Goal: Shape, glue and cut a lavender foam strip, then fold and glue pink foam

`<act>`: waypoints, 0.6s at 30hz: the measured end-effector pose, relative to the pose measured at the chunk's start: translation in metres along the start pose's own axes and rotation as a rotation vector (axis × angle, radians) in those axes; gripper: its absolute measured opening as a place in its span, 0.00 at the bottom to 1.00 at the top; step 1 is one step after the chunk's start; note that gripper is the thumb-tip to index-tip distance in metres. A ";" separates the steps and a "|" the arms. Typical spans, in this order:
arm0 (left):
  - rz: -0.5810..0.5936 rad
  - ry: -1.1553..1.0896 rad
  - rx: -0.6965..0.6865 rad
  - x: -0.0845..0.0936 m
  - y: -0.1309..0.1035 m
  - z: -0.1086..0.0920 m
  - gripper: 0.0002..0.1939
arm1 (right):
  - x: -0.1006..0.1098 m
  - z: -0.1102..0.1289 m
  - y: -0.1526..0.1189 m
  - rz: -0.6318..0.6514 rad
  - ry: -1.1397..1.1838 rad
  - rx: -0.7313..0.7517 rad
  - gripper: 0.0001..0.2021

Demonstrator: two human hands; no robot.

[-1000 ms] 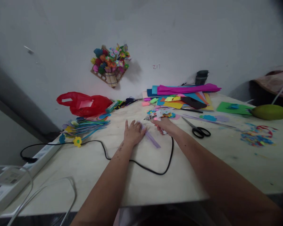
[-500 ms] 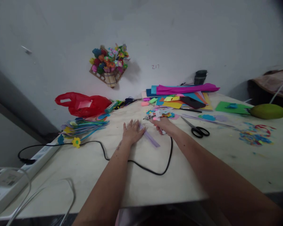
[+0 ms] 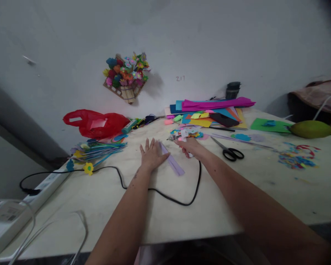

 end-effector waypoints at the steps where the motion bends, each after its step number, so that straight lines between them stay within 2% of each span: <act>1: -0.010 -0.011 0.016 0.001 0.000 0.002 0.45 | 0.000 -0.001 0.001 -0.002 -0.002 -0.002 0.15; 10: -0.016 -0.117 0.109 0.007 -0.003 0.007 0.22 | 0.000 0.000 0.000 -0.022 0.014 0.001 0.13; 18: 0.056 -0.193 0.179 0.003 -0.002 0.004 0.17 | 0.000 0.002 -0.002 -0.066 0.008 -0.028 0.14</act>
Point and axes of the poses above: each hand's wrist, its own y-axis towards the middle knuckle, its own x-axis out of the back of the hand, z = x × y, the point moved 6 cm from there along y, towards the middle knuckle, and after that the axes turned 1 degree about y, right-handed, at the moved point
